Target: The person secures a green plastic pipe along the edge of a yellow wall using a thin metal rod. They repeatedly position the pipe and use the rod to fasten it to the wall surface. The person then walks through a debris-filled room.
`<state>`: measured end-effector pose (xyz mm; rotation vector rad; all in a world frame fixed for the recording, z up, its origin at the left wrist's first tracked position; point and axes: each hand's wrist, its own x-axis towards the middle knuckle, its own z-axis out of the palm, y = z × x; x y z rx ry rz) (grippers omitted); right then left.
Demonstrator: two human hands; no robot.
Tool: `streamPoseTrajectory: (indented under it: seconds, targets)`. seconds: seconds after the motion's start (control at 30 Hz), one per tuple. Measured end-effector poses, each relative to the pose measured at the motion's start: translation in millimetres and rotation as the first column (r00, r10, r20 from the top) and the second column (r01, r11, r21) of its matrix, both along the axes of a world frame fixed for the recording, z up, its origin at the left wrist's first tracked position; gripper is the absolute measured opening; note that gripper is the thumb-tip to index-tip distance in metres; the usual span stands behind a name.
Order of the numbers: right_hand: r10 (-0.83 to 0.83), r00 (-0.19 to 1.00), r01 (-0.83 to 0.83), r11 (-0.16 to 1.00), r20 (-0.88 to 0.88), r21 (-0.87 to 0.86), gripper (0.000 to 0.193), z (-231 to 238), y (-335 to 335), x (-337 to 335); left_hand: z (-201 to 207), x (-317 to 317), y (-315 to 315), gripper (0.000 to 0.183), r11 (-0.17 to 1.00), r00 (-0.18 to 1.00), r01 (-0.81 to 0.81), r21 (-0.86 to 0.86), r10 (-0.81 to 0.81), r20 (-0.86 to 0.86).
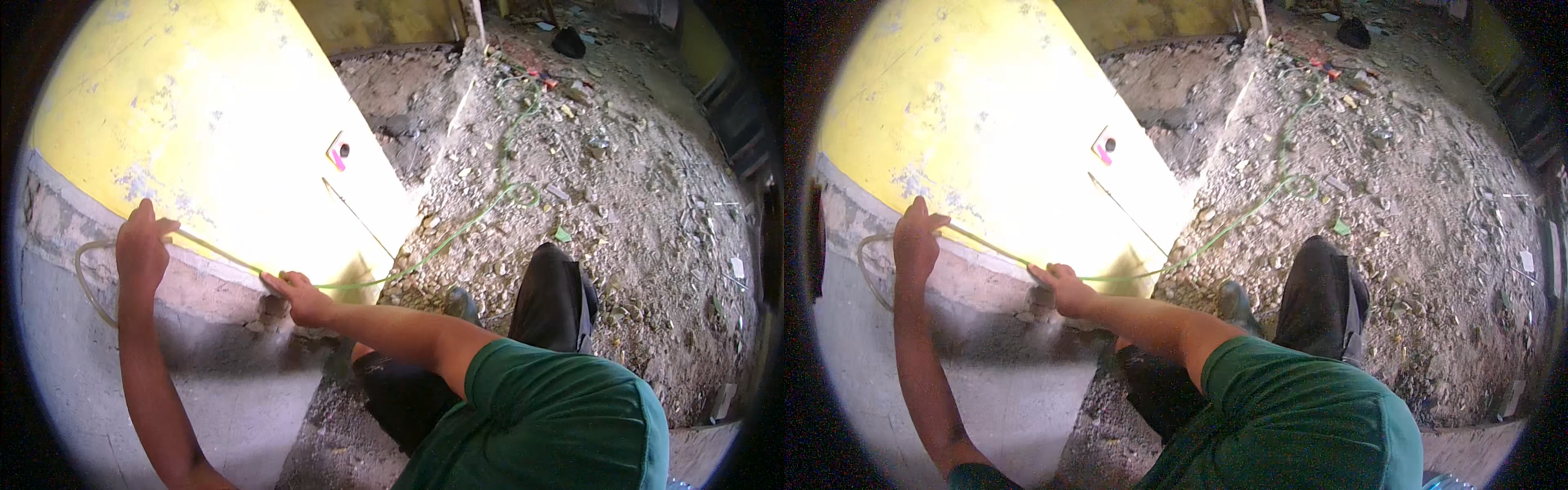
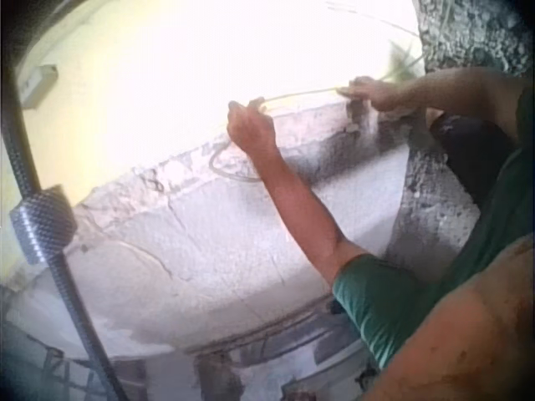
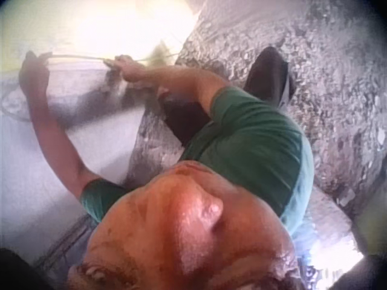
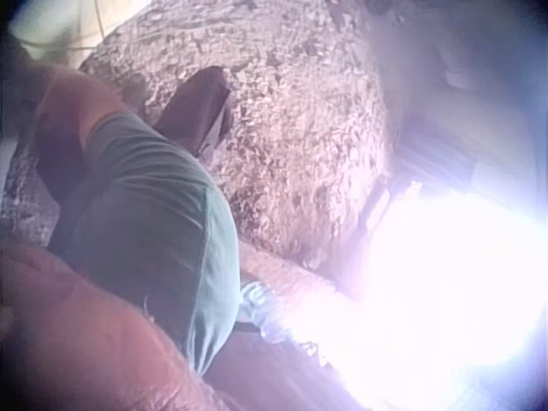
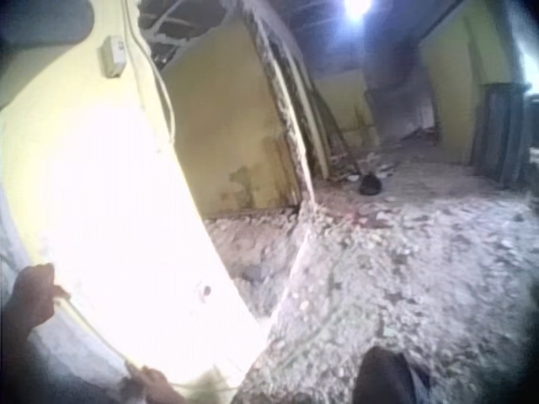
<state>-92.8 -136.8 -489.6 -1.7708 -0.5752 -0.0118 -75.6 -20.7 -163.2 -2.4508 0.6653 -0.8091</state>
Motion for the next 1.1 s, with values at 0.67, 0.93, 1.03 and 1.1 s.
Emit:
streamPoseTrajectory:
  seconds: [0.67,0.93,1.03,1.1]
  targets:
    - [0.021,1.000,-0.021,1.000,0.001,0.000,0.098,4.2,-6.1,-2.8,1.2,-2.6,-3.0,0.010,0.979,0.995,-0.021,-0.204,0.001,-0.098]
    - [0.003,0.999,-0.003,1.000,0.035,0.008,0.096,3.6,-4.3,-3.3,1.8,-3.7,-3.3,0.004,0.989,0.996,-0.050,-0.139,0.039,-0.084]
    - [0.003,0.999,-0.003,1.000,0.033,0.006,0.097,3.9,-4.8,-3.1,2.4,-6.6,-4.6,0.007,0.996,0.996,-0.011,-0.084,0.004,-0.085]
    - [0.006,1.000,-0.007,1.000,0.029,0.009,0.097,3.7,-4.6,-2.6,2.2,-7.6,-5.3,0.010,0.991,0.994,-0.044,-0.124,0.031,-0.104]
